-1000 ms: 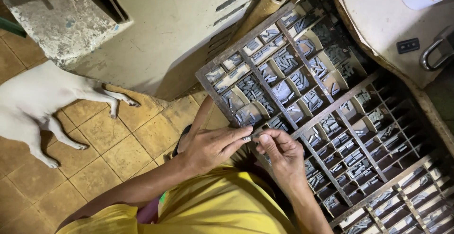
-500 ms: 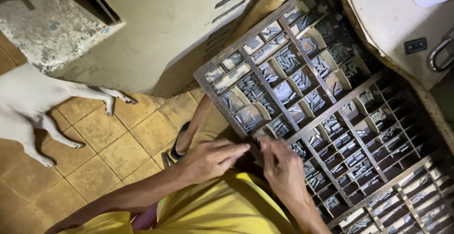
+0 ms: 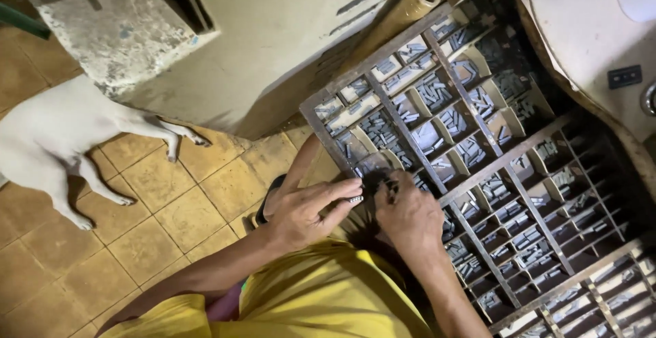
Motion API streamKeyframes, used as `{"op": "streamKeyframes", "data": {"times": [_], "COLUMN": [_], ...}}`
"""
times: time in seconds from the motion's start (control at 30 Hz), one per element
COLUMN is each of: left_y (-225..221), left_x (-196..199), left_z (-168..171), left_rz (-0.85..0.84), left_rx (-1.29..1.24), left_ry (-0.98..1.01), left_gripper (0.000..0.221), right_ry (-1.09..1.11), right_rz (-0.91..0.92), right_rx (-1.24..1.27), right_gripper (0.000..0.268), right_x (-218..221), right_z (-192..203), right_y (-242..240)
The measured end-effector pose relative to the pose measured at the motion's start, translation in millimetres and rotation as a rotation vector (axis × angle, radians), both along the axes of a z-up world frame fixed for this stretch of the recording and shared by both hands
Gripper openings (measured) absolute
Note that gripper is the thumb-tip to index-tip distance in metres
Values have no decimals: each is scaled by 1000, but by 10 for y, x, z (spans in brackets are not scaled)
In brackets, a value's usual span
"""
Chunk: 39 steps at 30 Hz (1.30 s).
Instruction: Selecting and arranging individual metal type characters from a type case for letterpress printing or stamping.
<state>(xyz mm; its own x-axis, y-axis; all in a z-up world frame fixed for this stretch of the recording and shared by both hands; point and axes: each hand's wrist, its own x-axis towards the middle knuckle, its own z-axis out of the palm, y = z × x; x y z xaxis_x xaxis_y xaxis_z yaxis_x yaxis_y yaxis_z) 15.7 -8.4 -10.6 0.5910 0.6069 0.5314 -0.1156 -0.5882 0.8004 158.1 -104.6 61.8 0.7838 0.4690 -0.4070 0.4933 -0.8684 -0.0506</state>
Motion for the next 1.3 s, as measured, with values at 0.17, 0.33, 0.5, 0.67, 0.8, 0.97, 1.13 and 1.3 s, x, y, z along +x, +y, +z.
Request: {"op": "streamKeyframes", "data": {"times": [0.17,0.33,0.5,0.67,0.8,0.97,1.13,1.3], "left_y": [81,52,67,100,106,68,34,22], "left_x": [-7,-15,0,-56,-36,-11,21,48], "left_z": [315,278,257,166,142,64,116,116], "left_rz": [-50,-103,-142,-139,-144,-171,-215,-286], "left_rx": [-65,-135,-129,36,201,198,163,152], "left_ry": [-54,-116,-94,-19,11,76,26,-46], "left_gripper": [36,35,37,42,34,35,25,49], "right_ry": [138,182,249,522,684,726,796,753], "right_rz": [-139,-129,-49,-121,-348,-191,-112,-117], "right_rx": [94,198,556,881,1130,1210,1305,1313], "right_gripper": [29,22,11,9,13,11,14,21], "right_x": [151,123,80,150,107,116,123,128], "right_z": [-31,28,64,71,108,214,178,132], "right_y": [-80,-137,-295,-569,-711,-778,-807,-830]}}
